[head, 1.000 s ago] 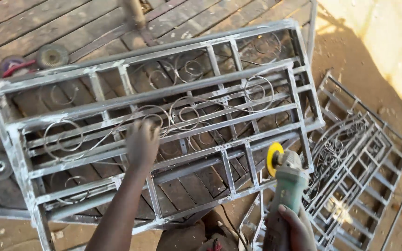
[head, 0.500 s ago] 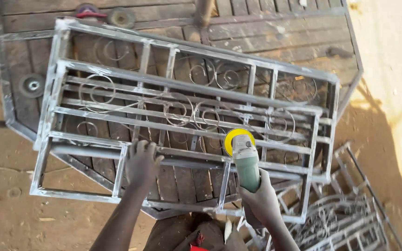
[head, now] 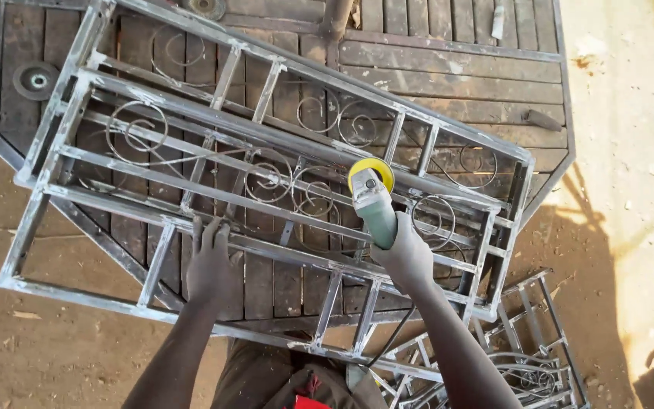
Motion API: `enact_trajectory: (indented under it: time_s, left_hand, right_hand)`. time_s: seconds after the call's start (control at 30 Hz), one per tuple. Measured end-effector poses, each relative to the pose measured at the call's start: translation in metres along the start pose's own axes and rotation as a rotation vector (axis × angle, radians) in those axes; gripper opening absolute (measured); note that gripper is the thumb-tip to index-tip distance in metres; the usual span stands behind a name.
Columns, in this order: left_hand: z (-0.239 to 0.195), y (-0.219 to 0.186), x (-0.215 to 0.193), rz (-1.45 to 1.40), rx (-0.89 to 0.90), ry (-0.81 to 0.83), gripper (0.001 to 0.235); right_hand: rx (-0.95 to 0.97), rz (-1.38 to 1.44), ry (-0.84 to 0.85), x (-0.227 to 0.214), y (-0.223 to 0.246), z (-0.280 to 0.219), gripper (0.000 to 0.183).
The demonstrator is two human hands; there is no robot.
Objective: Using an angle grinder to sand and smooth the surfaces and welds of decorative metal frames.
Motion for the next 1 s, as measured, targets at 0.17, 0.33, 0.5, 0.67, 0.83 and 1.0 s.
enact_trajectory:
  time_s: [0.17,0.33,0.5,0.67,0.83,1.0]
  left_hand:
    - [0.0,0.007,0.007,-0.014,-0.092,0.089,0.062]
    - [0.005,-0.065,-0.008,-0.014,-0.123,0.165,0.066]
    - [-0.055,-0.24,-0.06,-1.01,0.015,0.797,0.035]
    - [-0.104,-0.208,-0.064,-1.057,0.279,1.145,0.032]
    - [-0.145,-0.037,-0.045,-0.238,-0.239,1.127,0.036]
    - [-0.233,0.011,0.126,0.095,-0.111,1.054,0.037]
  right_hand:
    - [0.063,0.068,-0.001,-0.013,-0.019,-0.01,0.065]
    - [0.056,0.856,0.147,-0.013,-0.082,-0.009,0.053]
    - [0.066,1.763,0.525,-0.021,-0.095,-0.024,0.047]
    - [0.138,2.086,0.68,-0.062,-0.116,0.009,0.052]
    - [0.394,1.094,-0.041,-0.079,-0.142,0.044,0.037]
    - [0.411,0.841,-0.055,-0.072,-0.108,0.06,0.048]
Point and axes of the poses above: each hand's wrist, its own z-axis towards the middle knuckle, its own x-axis out of the palm, y = z × x, the point moved 1 cm from there along z, towards the middle knuckle, and after that the axes turned 13 degrees about x, right-handed, at the moved point
